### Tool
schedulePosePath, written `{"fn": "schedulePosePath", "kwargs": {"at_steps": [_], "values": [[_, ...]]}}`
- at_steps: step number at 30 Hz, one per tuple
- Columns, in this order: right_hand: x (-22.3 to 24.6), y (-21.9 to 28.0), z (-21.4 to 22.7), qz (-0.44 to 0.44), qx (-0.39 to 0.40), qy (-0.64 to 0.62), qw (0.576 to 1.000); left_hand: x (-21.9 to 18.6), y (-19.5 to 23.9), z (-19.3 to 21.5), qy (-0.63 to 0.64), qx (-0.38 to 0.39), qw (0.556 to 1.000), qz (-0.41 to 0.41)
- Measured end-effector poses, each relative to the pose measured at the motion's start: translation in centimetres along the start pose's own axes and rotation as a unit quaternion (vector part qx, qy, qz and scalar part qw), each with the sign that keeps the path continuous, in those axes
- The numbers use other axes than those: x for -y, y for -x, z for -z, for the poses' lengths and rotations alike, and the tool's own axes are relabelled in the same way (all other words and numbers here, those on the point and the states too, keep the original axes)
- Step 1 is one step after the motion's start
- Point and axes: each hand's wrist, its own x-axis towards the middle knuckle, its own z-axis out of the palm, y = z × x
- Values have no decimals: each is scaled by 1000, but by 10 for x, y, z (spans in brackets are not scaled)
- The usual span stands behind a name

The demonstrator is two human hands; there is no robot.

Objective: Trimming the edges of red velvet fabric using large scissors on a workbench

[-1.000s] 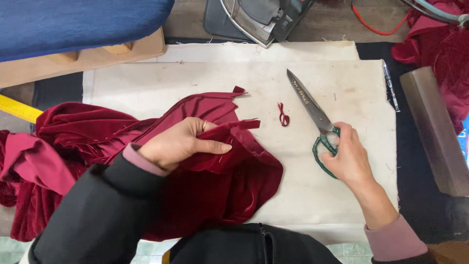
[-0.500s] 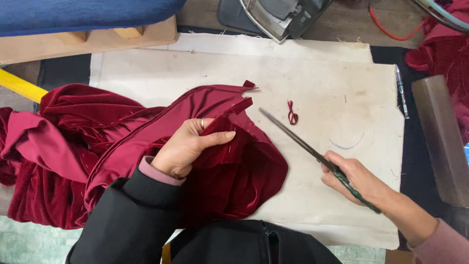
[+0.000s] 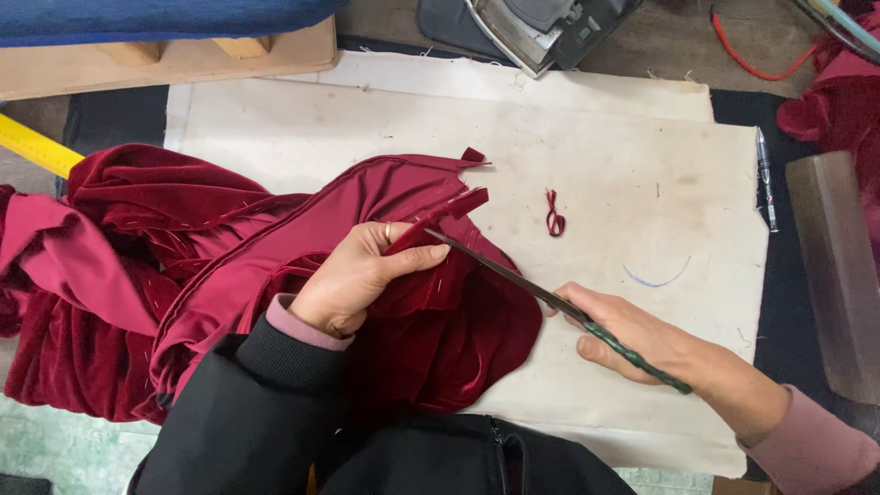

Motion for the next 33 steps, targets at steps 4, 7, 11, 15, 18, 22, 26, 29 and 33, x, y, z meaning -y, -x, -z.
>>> {"fn": "schedulePosePath", "kwargs": {"at_steps": [4, 7, 11, 15, 18, 22, 26, 29, 33], "values": [[20, -11, 0, 11, -1, -18, 1000, -15, 13, -17, 6, -1, 1000, -4], [25, -17, 3, 17, 3, -16, 1000, -17, 14, -20, 15, 3, 1000, -9], [29, -20, 3, 11, 5, -31, 999, -15, 12, -20, 15, 3, 1000, -15], [28, -19, 2, 13, 1, -38, 999, -18, 14, -24, 20, 4, 1000, -17], [24, -17, -3, 12, -3, -39, 999, -16, 13, -24, 18, 6, 1000, -18], [11, -16, -6, 20, -6, -49, 999, -19, 15, -27, 17, 7, 1000, -25], [3, -15, -10, 26, -17, -59, 998, -16, 14, -26, 18, 8, 999, -28], [-1, -14, -12, 27, -21, -61, 998, -15, 12, -25, 24, 2, 999, -33], [-1, -12, -14, 33, -25, -87, 995, -8, 7, -22, 13, -35, 997, -65]]}}
